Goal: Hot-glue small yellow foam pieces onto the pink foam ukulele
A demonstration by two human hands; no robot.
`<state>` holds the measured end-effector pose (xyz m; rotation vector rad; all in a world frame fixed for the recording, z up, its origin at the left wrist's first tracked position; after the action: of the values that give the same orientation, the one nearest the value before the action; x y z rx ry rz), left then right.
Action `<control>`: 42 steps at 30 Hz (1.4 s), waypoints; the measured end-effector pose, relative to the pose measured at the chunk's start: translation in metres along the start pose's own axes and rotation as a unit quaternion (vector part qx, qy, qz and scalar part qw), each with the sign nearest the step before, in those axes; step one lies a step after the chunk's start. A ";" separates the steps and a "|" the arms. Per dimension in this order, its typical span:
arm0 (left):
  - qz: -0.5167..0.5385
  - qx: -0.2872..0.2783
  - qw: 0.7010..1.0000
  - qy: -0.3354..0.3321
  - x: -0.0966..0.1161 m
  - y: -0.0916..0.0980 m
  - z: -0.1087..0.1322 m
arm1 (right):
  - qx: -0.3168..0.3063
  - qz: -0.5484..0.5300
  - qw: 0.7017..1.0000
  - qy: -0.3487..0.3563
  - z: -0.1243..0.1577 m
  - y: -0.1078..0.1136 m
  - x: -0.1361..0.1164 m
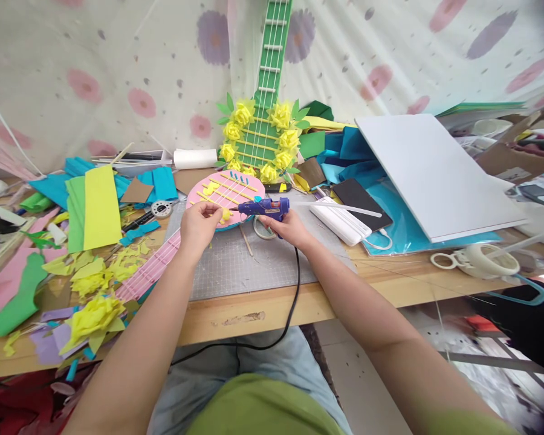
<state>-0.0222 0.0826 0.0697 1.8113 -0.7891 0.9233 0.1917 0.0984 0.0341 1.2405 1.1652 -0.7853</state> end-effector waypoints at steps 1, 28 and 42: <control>-0.001 0.000 1.000 -0.003 0.000 -0.001 0.000 | 0.000 0.001 1.000 0.000 0.000 0.000 0.000; -0.015 -0.007 1.000 -0.002 0.009 -0.005 0.004 | 0.019 0.014 1.000 -0.009 -0.001 0.006 0.001; -0.012 -0.002 1.000 -0.005 0.012 -0.003 0.004 | 0.007 0.005 1.000 0.002 -0.001 0.005 -0.001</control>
<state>-0.0123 0.0783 0.0772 1.8202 -0.7728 0.8968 0.1954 0.1002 0.0367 1.2595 1.1569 -0.7851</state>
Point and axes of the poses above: each hand's wrist, its own z-axis away from the middle knuckle, its own y-axis out of the back of the hand, x = y × z, the point moved 8 cm from there along -z, towards the middle knuckle, and after that the axes turned 5 degrees about -y, right-handed, at the moved point
